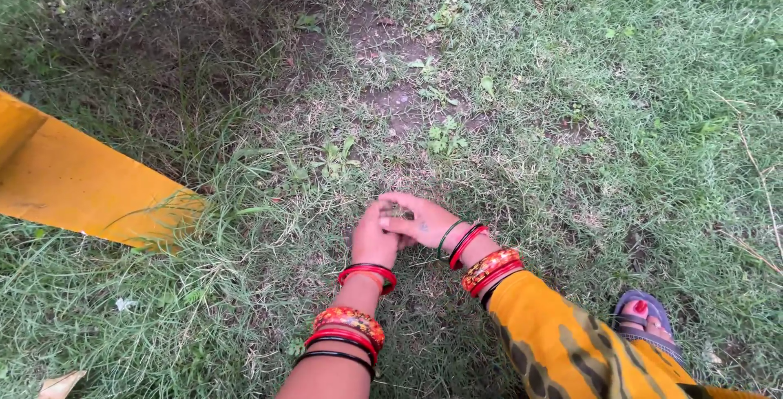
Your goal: Pulling grass or weeds from the ground by hand.
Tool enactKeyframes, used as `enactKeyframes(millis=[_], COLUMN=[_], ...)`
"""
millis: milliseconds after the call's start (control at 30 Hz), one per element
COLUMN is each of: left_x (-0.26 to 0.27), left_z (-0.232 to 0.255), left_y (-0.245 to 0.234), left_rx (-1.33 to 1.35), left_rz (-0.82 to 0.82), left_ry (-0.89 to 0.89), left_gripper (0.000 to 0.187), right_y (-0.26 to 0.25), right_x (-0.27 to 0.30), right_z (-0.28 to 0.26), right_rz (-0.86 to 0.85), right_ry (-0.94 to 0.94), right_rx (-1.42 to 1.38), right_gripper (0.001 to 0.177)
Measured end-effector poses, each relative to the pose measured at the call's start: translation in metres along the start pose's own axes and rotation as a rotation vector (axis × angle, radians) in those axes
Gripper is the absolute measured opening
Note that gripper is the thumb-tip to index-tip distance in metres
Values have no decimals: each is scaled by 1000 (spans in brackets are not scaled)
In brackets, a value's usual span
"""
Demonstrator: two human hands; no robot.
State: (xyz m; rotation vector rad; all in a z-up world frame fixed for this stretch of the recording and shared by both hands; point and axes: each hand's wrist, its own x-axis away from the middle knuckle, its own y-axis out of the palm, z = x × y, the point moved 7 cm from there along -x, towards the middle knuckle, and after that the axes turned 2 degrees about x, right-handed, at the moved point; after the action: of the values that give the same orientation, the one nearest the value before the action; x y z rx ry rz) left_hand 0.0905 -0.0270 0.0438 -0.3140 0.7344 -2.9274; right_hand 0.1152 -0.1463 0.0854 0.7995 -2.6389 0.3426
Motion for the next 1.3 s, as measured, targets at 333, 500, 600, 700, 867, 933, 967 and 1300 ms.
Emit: enactKeyframes(millis=[333, 500, 600, 700, 867, 933, 967, 1300], left_x=[-21, -15, -7, -1, 10, 15, 19, 35], left_z=[-8, -46, -60, -62, -41, -33, -26, -14], left_y=[16, 9, 9, 6, 14, 22, 29, 35], left_rx=[313, 26, -123, -234, -150, -111, -112, -380], left_rz=[5, 39, 30, 24, -57, -109, -184, -327], left_ry=[45, -102, -128, -129, -107, -96, -71, -10], left_gripper=[60, 28, 26, 28, 30, 31, 30, 12], right_y=[-105, -161, -152, -136, -96, -82, -72, -54], right_x=[-10, 43, 74, 84, 70, 58, 50, 8], right_z=[51, 31, -7, -24, -51, -49, -46, 54], right_rz=[364, 846, 1080, 1201, 1032, 897, 766, 180], right_ry=[-72, 50, 177, 80, -403, -424, -475, -165], right_rx=[-39, 439, 749, 850, 944, 941, 896, 619], right_gripper=[18, 28, 83, 89, 46, 32, 25, 20])
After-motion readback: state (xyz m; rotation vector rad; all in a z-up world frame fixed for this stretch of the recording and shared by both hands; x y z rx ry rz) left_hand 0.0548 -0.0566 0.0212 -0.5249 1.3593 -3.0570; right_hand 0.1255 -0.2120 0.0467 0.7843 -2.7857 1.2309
